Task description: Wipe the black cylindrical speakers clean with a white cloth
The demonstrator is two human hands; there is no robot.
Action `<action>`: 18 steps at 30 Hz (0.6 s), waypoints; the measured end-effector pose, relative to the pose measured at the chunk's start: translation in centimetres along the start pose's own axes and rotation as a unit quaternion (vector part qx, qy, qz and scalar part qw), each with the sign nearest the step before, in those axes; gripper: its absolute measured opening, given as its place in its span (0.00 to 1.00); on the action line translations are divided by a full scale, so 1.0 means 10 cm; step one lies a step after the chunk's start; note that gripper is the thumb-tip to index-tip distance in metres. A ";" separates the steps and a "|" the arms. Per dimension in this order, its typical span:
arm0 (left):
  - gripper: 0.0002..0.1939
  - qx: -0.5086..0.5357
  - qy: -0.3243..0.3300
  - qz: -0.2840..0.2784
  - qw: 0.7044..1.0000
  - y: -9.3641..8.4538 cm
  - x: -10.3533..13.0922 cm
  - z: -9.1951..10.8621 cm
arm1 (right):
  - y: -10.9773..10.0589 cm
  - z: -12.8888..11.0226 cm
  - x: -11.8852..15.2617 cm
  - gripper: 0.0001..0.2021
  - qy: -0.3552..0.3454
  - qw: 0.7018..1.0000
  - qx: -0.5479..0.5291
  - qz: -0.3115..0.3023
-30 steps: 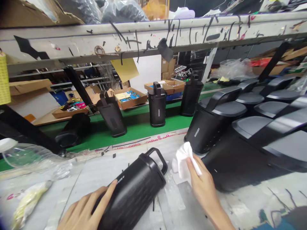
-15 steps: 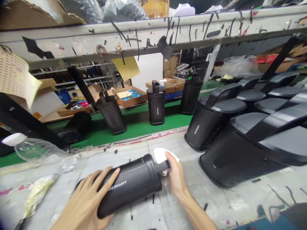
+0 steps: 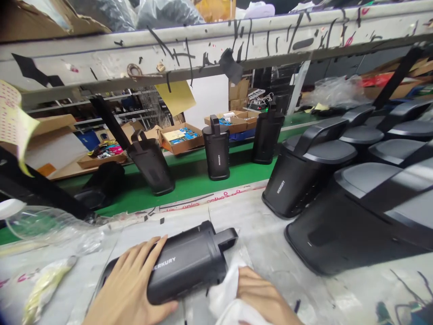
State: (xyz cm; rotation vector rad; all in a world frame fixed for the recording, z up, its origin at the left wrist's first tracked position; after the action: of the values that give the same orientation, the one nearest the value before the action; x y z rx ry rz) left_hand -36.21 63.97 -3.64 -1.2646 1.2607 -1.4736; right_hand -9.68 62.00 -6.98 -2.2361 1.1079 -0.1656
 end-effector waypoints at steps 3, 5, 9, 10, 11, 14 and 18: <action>0.56 -0.001 0.046 0.024 0.999 -0.07 -0.10 0.24 | -0.17 0.40 0.31 0.18 0.177 0.959 -0.116 0.191; 0.58 0.000 0.078 0.028 0.997 -0.12 -0.18 0.43 | -0.21 0.55 0.37 0.24 0.254 0.919 -0.184 0.237; 0.51 -0.007 0.117 0.030 0.993 -0.15 -0.24 0.60 | -0.31 0.55 0.28 0.25 0.271 0.891 -0.235 0.279; 0.52 -0.011 0.136 0.048 0.990 -0.16 -0.21 0.59 | -0.34 0.53 0.27 0.25 0.264 0.887 -0.242 0.293; 0.54 -0.011 0.153 0.078 0.985 -0.18 -0.16 0.56 | -0.38 0.51 0.25 0.24 0.258 0.881 -0.251 0.307; 0.62 0.031 0.174 0.226 0.958 -0.30 0.04 0.41 | -0.45 0.41 0.19 0.25 0.250 0.861 -0.283 0.342; 0.58 0.216 0.086 0.381 0.895 -0.38 0.22 0.16 | -0.45 0.16 -0.04 0.24 0.214 0.868 -0.295 0.337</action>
State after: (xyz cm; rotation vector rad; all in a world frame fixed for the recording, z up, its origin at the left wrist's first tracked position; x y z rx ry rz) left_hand -34.96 62.20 0.50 -0.2744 1.2401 -1.1823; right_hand -6.34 65.09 -5.59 -2.1816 2.3851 -0.0186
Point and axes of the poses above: each hand's wrist, its own x-axis away from the middle knuckle, its own y-axis out of the palm, z = x × y, the point moved 4 cm from there along -x, towards the middle knuckle, and after that the axes turned 12 degrees about -z, right-handed, at the moved point
